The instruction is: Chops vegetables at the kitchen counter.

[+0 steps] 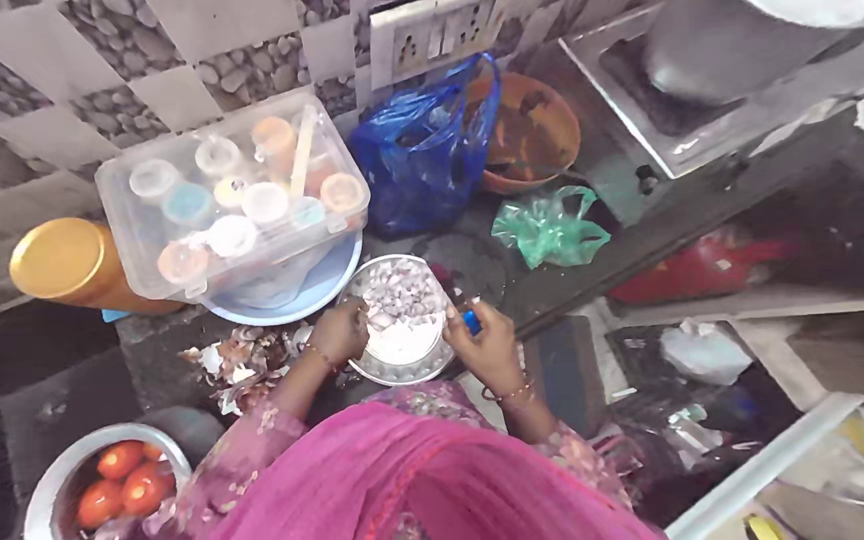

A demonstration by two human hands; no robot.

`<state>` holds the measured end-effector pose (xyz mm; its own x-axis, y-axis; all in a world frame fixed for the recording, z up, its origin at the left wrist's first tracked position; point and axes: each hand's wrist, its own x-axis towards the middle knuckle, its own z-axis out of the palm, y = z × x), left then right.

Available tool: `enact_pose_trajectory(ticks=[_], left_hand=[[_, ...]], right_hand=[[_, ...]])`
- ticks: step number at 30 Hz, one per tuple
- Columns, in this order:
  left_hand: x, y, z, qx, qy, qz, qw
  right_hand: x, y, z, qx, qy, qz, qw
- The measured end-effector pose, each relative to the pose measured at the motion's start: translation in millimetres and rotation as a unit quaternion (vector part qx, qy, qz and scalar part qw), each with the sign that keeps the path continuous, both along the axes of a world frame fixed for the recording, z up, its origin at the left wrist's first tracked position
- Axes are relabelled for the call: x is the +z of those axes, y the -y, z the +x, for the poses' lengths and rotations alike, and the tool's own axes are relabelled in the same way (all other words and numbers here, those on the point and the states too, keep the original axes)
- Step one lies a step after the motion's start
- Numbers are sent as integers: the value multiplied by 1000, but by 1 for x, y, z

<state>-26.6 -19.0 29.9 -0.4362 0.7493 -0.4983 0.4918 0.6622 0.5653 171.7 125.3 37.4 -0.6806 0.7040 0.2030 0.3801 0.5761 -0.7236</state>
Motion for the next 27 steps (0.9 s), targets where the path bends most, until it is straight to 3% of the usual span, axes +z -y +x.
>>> enact_pose_trajectory(ticks=[4, 7, 12, 16, 21, 27], left_hand=[[-6, 28, 6, 81, 136, 238, 958], [-6, 30, 21, 67, 122, 339, 931], [-9, 26, 26, -16, 17, 361, 932], [-5, 23, 26, -48, 5, 378, 924], [-12, 19, 29, -43, 9, 442, 896], [-6, 21, 43, 160, 259, 444, 843]], right_hand=[[7, 10, -6, 54, -10, -156, 986], [3, 19, -17, 129, -16, -260, 957], [1, 19, -31, 202, 50, -327, 922], [9, 15, -33, 213, 60, -411, 884], [6, 14, -29, 215, -21, -479, 851], [2, 17, -29, 165, -119, -512, 835]])
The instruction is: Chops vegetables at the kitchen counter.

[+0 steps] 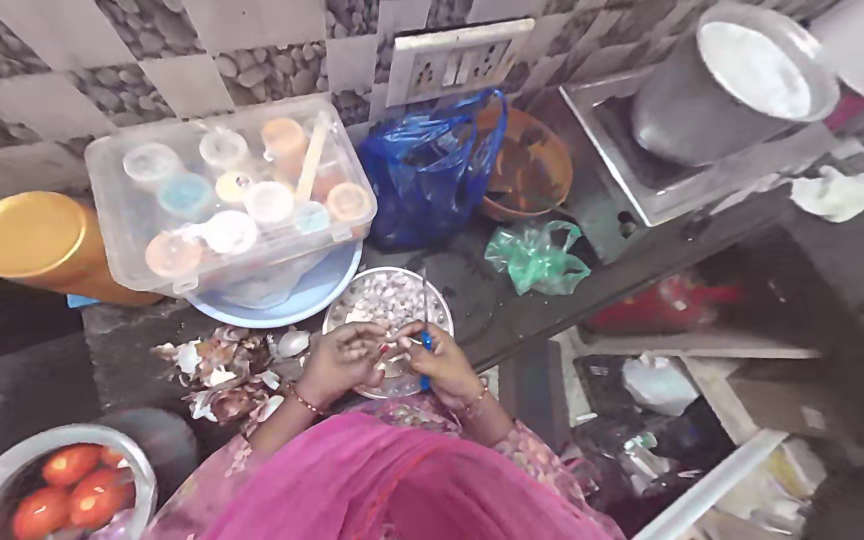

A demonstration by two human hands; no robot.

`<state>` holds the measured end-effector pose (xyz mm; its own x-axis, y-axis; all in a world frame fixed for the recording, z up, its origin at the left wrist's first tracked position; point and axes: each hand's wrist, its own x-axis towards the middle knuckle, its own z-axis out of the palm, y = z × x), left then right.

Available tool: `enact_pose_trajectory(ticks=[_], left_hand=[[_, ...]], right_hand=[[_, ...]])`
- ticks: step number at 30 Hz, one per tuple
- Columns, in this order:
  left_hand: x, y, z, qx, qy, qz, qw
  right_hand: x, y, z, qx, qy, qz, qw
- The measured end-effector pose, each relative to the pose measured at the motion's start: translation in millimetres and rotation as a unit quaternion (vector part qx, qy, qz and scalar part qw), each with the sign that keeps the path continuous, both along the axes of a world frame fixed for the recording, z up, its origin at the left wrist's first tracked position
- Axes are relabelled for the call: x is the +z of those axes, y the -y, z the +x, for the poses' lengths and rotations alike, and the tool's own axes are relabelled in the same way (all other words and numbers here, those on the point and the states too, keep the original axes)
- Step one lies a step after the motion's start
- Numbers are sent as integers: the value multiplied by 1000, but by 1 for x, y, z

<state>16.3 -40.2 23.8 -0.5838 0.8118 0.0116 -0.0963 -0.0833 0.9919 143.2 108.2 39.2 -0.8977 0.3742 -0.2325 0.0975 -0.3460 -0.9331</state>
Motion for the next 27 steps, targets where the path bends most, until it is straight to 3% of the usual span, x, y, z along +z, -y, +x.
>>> enact_pose_trajectory(ticks=[6, 12, 15, 27], left_hand=[[1, -8, 6, 22, 93, 3, 995], [-2, -8, 3, -4, 261, 48, 964], [-6, -6, 5, -27, 284, 62, 957], [-2, -5, 8, -41, 340, 69, 937]], right_hand=[[-5, 2, -5, -22, -2, 15, 1000], [-4, -11, -1, 58, 32, 170, 983], [-7, -11, -2, 90, 22, 248, 964], [-16, -7, -15, 114, -21, 338, 934]])
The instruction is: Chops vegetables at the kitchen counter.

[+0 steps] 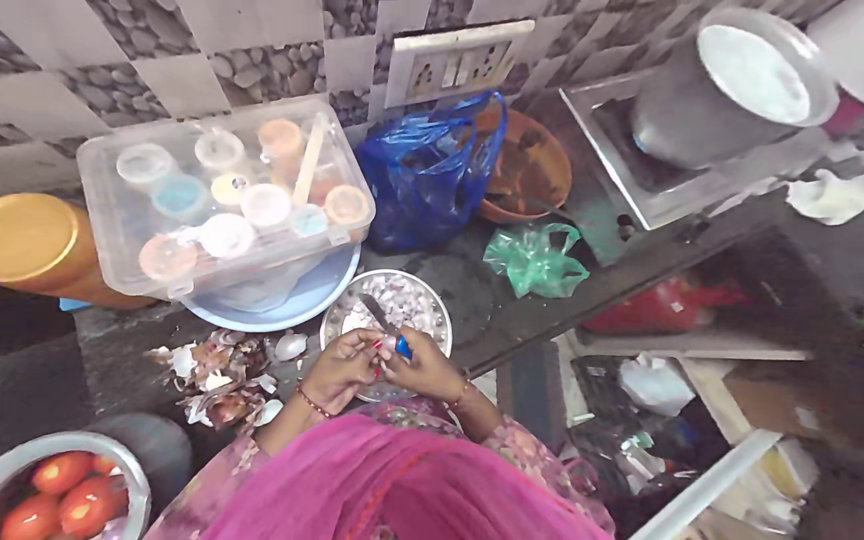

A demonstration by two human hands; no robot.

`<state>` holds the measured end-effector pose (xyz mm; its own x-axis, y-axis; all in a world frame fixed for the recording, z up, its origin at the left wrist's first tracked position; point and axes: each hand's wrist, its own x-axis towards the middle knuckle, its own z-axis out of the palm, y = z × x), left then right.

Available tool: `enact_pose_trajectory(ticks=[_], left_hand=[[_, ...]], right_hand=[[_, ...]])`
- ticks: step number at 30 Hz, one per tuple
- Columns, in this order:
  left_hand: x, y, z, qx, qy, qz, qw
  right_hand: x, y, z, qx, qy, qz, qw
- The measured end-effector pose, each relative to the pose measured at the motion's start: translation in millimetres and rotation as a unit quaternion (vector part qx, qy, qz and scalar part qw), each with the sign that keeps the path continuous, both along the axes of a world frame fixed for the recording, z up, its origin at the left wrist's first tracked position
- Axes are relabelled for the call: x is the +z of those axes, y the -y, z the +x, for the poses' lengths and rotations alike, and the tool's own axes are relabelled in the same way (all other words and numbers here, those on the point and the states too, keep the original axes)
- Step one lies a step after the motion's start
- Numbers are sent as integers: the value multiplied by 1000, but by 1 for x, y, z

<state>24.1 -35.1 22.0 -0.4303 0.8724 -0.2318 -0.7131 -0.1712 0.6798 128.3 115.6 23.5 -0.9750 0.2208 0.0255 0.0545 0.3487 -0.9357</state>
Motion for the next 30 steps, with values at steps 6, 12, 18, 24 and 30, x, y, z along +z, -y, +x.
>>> enact_pose_trajectory(ticks=[6, 12, 18, 24, 30], left_hand=[[-1, -1, -2, -22, -3, 14, 1000], [0, -8, -5, -8, -13, -8, 1000], [-2, -18, -4, 52, 7, -41, 998], [0, -18, -8, 81, -40, -130, 987], [-3, -17, -9, 44, -32, -87, 995]], right_hand=[[-1, 3, 1, -11, -14, 28, 999], [-2, 6, -2, -38, -3, 48, 998], [-1, 5, -5, -79, 44, 29, 995], [-1, -14, -8, -92, 121, -6, 988], [-4, -16, -15, -54, 133, -15, 990]])
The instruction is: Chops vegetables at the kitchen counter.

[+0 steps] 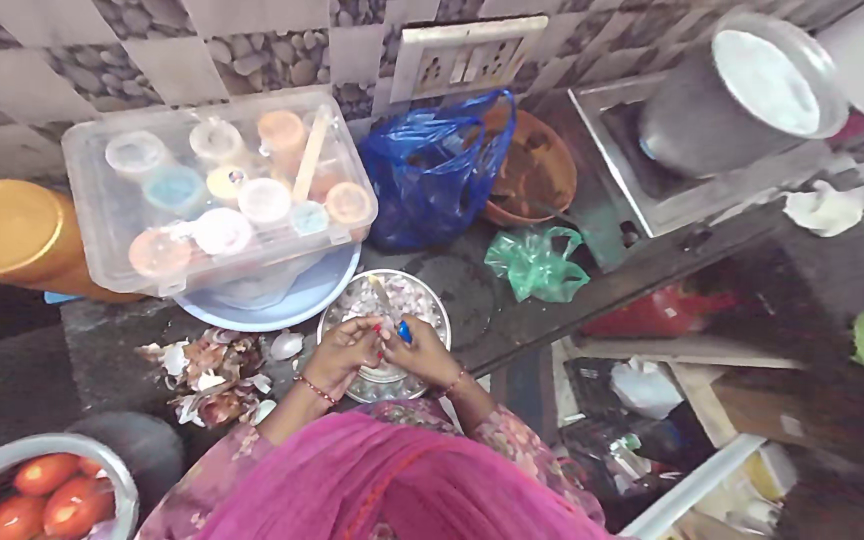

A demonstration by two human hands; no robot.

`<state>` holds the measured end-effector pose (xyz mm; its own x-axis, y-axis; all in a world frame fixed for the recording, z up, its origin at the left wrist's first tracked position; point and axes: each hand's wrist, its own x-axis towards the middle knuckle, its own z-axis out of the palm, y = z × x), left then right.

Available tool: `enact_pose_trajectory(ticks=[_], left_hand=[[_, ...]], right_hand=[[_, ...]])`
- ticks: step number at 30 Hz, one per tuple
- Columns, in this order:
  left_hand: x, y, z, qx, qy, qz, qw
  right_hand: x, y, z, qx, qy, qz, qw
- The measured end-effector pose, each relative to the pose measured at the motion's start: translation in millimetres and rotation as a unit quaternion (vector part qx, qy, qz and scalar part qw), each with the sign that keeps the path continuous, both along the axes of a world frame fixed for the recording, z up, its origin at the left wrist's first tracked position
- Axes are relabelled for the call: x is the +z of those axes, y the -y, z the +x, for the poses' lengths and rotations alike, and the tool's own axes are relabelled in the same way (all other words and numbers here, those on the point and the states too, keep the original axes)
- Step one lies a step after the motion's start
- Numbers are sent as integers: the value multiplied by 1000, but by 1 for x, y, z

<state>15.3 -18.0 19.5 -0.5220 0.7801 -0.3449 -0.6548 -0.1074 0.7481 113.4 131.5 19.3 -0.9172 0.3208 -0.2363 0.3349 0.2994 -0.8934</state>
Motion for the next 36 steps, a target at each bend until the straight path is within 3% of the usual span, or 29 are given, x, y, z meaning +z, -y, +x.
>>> enact_pose_trajectory(ticks=[10, 25, 28, 31, 36], left_hand=[[-2, -3, 0, -17, -7, 10, 1000], [-4, -17, -2, -12, 6, -11, 1000], [-6, -20, -5, 40, -2, -44, 998], [-14, -17, -17, 61, -72, -98, 991], [-3, -11, -26, -84, -210, -206, 952]], right_hand=[[2, 5, -1, 13, -8, -5, 1000], [-7, 11, -1, -33, -6, 85, 996], [4, 6, -2, -28, 53, 139, 988], [19, -8, 0, -14, 91, 238, 967], [30, -21, -3, 15, 94, 362, 927]])
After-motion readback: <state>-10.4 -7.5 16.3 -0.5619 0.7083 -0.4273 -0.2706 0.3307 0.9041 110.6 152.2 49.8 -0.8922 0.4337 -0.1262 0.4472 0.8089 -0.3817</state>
